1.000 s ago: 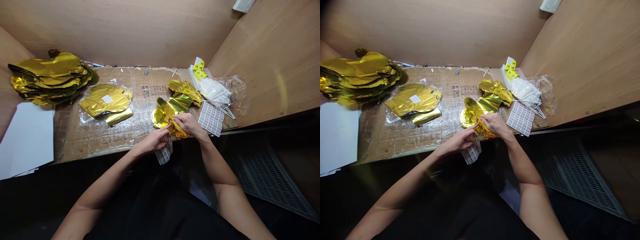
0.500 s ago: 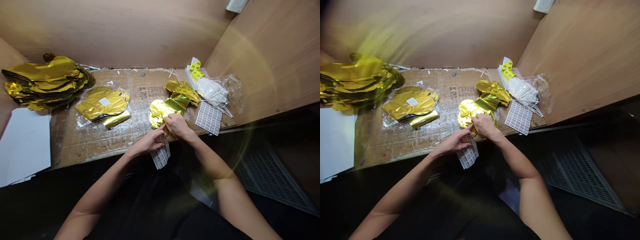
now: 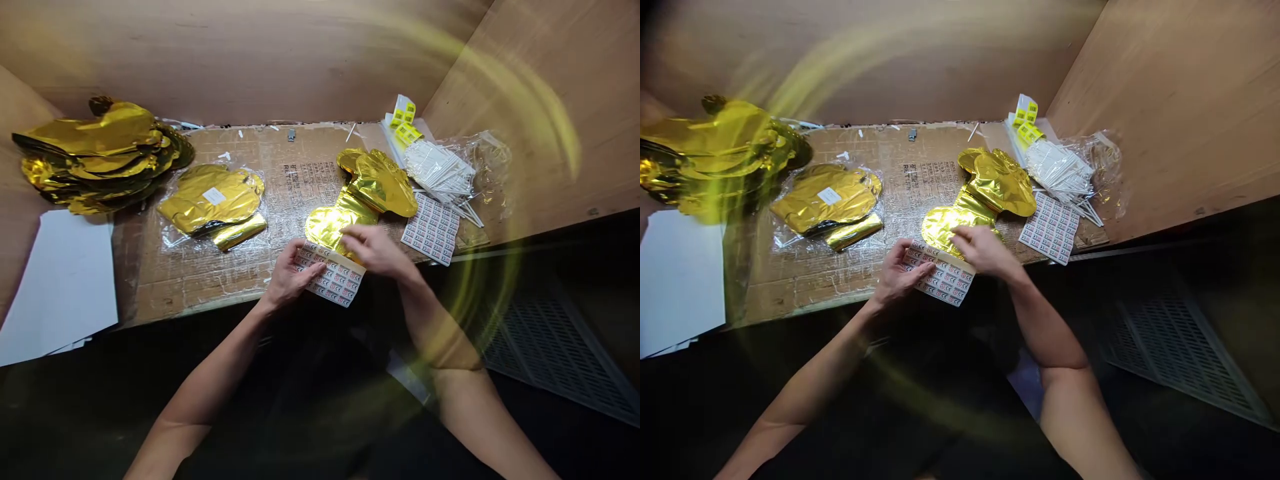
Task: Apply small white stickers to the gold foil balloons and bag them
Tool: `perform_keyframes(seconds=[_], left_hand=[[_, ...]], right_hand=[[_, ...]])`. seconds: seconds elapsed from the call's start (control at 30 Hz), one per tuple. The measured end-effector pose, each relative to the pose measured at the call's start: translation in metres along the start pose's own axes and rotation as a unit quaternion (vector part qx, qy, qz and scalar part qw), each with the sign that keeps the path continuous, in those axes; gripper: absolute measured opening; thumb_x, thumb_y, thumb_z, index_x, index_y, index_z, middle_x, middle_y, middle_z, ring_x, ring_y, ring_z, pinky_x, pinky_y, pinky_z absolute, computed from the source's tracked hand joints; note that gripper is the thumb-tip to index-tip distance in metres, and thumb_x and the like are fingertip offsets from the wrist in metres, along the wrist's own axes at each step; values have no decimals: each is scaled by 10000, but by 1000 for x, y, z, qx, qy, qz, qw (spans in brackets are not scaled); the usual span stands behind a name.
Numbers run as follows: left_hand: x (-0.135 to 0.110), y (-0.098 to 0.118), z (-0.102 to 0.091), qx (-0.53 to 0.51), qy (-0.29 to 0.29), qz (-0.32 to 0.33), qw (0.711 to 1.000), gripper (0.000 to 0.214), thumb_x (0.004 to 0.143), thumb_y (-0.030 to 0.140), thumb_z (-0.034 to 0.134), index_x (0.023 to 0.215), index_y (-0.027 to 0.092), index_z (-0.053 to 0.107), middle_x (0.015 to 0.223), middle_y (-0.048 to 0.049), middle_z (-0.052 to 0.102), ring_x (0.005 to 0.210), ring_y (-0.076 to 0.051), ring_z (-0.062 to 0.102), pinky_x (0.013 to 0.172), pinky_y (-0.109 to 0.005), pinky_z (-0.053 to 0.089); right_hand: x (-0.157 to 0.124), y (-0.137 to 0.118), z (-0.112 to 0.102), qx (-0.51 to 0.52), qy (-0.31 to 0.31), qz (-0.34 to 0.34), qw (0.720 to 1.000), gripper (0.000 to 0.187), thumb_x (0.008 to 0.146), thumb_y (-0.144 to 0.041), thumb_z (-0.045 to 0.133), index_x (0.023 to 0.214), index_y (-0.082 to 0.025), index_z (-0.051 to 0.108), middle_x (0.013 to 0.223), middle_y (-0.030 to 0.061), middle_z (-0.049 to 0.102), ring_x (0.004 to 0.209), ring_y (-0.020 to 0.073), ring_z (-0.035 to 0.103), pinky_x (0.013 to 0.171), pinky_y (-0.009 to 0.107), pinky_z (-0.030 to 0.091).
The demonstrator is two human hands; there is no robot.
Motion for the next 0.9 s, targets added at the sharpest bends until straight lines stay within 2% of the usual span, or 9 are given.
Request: perform_keyframes(seconds=[0.07,0.13,0.27,0.4,0.57,0.63,0.7,0.8,0.9], left_hand=[[-1,3,1,32,8,27,999,425,845,401,869,1126,222,606,886,14,712,755,-151,692,699,-256,581],[-2,4,2,60,12,49,997,404,852,388,861,1116,219,607,887,15,704,755,-145,685,711,-252,570],[-5,4,5,81,8,55,995,401,878,398,840,1153,217,611,911,8,703,774,-147,688,733,-258,564],[-8,4,7,96,15,48,994,420,877,410,841,1172,209,621,940,-6,709,790,-155,680,743,-269,562],[-13,4,6,118,26,52,991,398,875,364,835,1180,213,630,927,-2,719,774,-160,680,735,-276,563],[-13,3,6,124,6,54,991,391,889,351,817,1206,220,630,1018,-28,757,824,-177,717,774,-298,593],[-13,3,13,142,-68,66,985,387,917,311,779,1264,228,629,1202,-71,774,971,-211,762,890,-346,622],[-17,3,32,212,-208,114,948,378,948,191,679,1320,218,618,1440,-125,701,1267,-260,722,1100,-417,579],[-20,3,45,293,-261,151,907,375,947,105,582,1311,193,602,1559,-170,612,1394,-293,653,1160,-446,552]], right_hand=[[-18,-23,39,48,-36,-29,998,311,1103,-360,507,1248,-202,732,1117,82,786,936,219,709,872,362,550],[-28,-33,55,52,11,-36,998,285,1097,-304,514,1216,-208,755,1099,81,796,961,221,733,887,346,555],[-38,-32,59,-23,114,-60,991,280,1097,-272,521,1198,-216,775,1020,99,774,928,225,733,866,338,561],[-48,-33,61,-98,206,-117,966,245,1078,-246,566,1178,-233,789,1011,102,763,906,226,710,833,359,554],[-59,-41,62,-109,238,-178,948,152,1027,-230,637,1051,-249,787,994,87,768,948,252,683,881,437,500],[-57,-33,51,-83,251,-148,953,135,1023,-250,647,968,-234,769,930,71,764,904,240,679,902,441,475],[-49,-12,37,-33,248,-63,966,168,1020,-285,648,904,-212,746,880,59,759,839,218,676,876,409,477],[-29,20,32,31,164,66,984,214,996,-336,650,860,-193,732,821,36,752,732,186,655,745,333,473],[-13,29,43,-6,68,98,993,222,985,-334,649,845,-187,740,826,36,771,745,180,665,767,310,463]])
Point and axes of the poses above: each hand's wrist, its own x-axis towards the middle knuckle, its own z-axis out of the palm, y = z × x, the point moved 6 cm from there along x, towards the middle knuckle
